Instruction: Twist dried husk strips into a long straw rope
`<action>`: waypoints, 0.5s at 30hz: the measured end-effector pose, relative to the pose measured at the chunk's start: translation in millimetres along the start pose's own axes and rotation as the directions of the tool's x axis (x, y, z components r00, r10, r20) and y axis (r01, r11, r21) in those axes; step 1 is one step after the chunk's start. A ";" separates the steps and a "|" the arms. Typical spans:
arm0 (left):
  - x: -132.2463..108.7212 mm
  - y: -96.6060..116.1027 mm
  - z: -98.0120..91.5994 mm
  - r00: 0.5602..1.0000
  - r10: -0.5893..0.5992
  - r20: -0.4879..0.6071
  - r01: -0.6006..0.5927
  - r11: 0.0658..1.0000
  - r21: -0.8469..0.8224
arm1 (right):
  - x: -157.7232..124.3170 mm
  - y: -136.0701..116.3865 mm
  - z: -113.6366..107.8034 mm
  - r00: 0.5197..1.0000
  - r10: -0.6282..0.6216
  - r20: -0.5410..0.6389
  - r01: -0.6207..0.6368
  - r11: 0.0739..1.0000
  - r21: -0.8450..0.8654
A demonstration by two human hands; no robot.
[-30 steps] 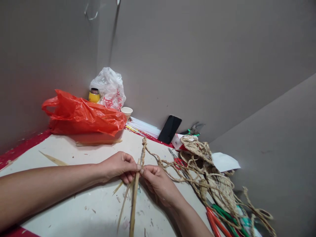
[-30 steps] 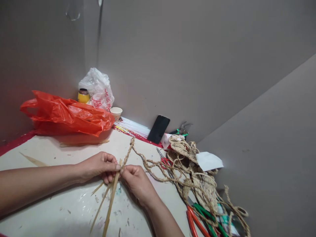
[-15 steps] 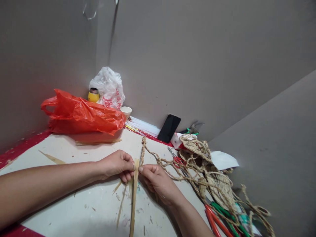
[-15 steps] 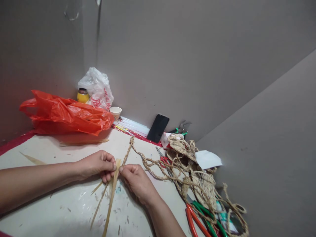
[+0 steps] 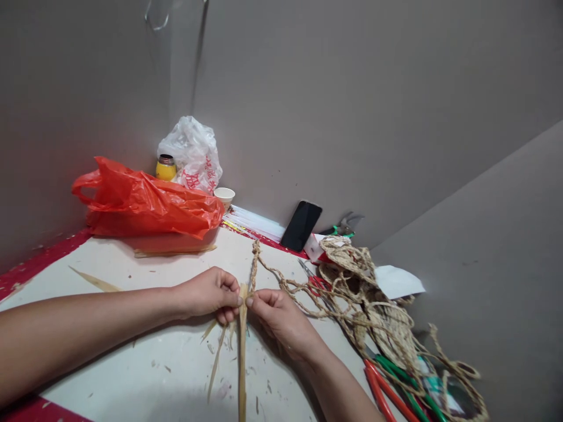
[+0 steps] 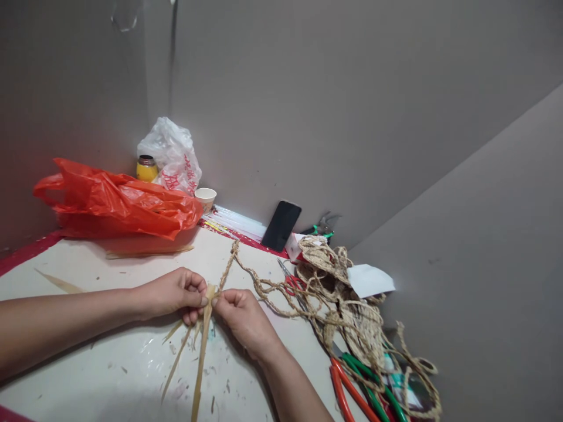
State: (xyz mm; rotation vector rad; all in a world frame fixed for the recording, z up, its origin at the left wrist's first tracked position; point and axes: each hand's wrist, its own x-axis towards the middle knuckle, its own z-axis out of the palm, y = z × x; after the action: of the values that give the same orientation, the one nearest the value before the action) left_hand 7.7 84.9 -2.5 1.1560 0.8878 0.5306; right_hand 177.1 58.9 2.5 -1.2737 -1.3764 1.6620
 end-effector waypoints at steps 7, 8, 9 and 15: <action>1.5 -4.5 -1.0 1.000 0.014 0.010 -0.015 1.000 0.026 | 1.5 1.7 1.5 1.000 -0.013 -0.012 0.014 1.000 0.020; 1.6 -5.4 -1.2 1.000 0.022 0.016 -0.022 0.999 0.032 | 1.7 2.5 1.4 1.000 -0.025 0.000 0.025 0.999 0.024; 1.5 -5.7 -1.3 0.999 0.024 0.025 -0.025 0.999 0.031 | 1.9 3.3 1.1 0.999 -0.031 0.008 0.031 0.999 0.032; -1.8 2.9 -0.1 0.997 -0.015 0.074 0.019 0.998 -0.055 | 1.9 5.8 -4.0 0.998 0.055 -0.019 -0.054 0.997 0.049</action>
State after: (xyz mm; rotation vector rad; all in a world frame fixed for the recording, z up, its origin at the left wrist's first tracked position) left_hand 6.8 84.6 0.8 1.1095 0.8146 0.4929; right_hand 180.8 60.5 -3.6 -1.3078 -1.2928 1.7043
